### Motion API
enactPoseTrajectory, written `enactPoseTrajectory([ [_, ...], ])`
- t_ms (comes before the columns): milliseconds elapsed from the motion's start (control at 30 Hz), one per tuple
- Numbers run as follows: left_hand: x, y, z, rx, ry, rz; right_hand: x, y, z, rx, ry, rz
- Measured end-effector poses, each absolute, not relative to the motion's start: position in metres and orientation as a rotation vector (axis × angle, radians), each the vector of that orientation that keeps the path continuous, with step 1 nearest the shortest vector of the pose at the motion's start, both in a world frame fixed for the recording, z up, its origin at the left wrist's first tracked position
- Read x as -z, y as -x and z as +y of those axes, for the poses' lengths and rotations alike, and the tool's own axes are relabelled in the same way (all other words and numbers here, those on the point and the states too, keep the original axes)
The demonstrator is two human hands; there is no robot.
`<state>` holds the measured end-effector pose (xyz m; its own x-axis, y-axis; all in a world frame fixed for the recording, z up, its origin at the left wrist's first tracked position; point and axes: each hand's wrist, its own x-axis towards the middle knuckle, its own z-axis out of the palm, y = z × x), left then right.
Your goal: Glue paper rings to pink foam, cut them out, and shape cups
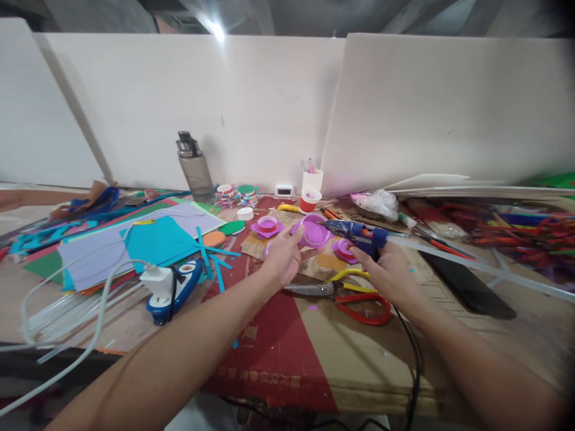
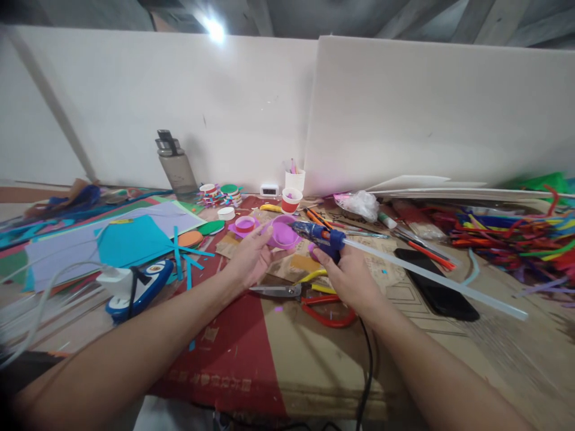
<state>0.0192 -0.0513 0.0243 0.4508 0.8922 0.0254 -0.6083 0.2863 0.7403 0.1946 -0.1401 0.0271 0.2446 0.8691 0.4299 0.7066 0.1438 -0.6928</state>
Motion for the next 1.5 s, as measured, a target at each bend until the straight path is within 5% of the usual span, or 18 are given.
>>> enactPoseTrajectory([
  [633,-0.022,-0.018,-0.042,-1.130,-0.798,0.516,-0.035,-0.197,-0.141,-0.072,1.653,-1.438],
  [933,-0.022,-0.018,-0.039,-1.062,-0.767,0.637,-0.045,-0.213,-0.134,-0.534,1.118,-1.013],
  [1500,-0.039,-0.025,-0.036,-0.793,-1.040,0.775,-0.061,-0.224,-0.131,-0.656,0.855,-0.773],
])
